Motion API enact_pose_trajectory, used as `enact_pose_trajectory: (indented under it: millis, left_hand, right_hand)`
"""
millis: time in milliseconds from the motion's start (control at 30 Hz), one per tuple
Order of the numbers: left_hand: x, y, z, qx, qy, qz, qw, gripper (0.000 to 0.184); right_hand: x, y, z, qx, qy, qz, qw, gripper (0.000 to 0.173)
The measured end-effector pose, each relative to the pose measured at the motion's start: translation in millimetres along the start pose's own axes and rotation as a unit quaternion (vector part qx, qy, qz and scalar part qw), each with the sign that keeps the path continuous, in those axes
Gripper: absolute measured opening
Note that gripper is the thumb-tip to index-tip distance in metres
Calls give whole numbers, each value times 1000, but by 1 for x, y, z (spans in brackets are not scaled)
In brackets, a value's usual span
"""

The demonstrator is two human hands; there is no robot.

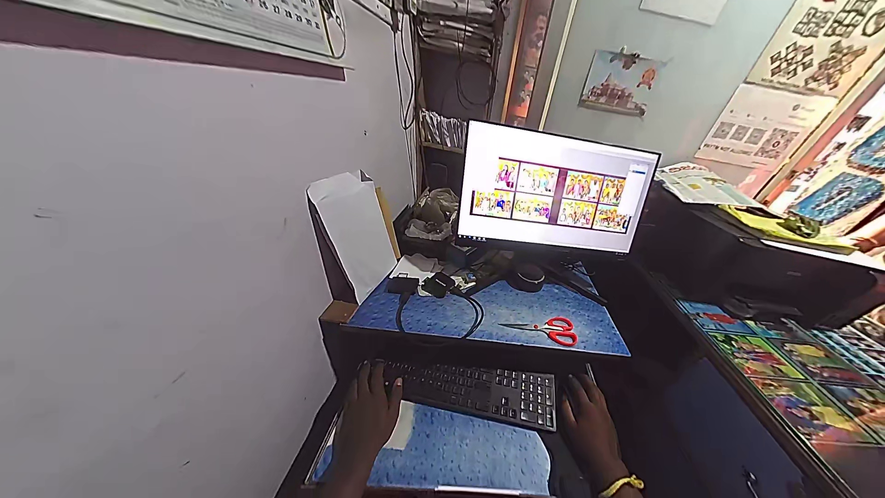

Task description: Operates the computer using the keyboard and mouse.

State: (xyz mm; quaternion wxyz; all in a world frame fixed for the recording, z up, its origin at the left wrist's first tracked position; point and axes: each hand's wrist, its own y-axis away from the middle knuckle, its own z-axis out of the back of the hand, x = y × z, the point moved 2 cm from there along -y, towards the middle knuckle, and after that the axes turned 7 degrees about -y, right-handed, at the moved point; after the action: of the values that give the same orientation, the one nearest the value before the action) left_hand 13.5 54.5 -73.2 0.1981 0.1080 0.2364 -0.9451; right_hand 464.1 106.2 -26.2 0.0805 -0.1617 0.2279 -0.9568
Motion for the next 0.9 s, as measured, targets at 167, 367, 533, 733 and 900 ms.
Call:
enact_pose_trajectory:
  millis: [167, 367, 533, 733, 900]
  left_hand:
    - [0, -2, 1, 3, 3, -2, 1000, 74]
    - [-1, -1, 3, 8, -4, 2, 1000, 74]
    - [-1, -2, 3, 11, -9, 3, 1000, 74]
    - [-2, 0, 3, -1, -5, 3, 1000, 74]
    - [-2, -1, 2, 10, -6, 3, 1000, 75]
  right_hand:
    - [2, -1, 3, 3, -7, -10, 1000, 51]
    - [3, 1, 4, 4, -22, -12, 1000, 46]
    - [5, -1, 6, 11, -26, -13, 1000, 45]
    - [-2, 2, 0, 4, -12, 2, 1000, 47]
    - [-2, 1, 3, 2, -8, -2, 1000, 45]
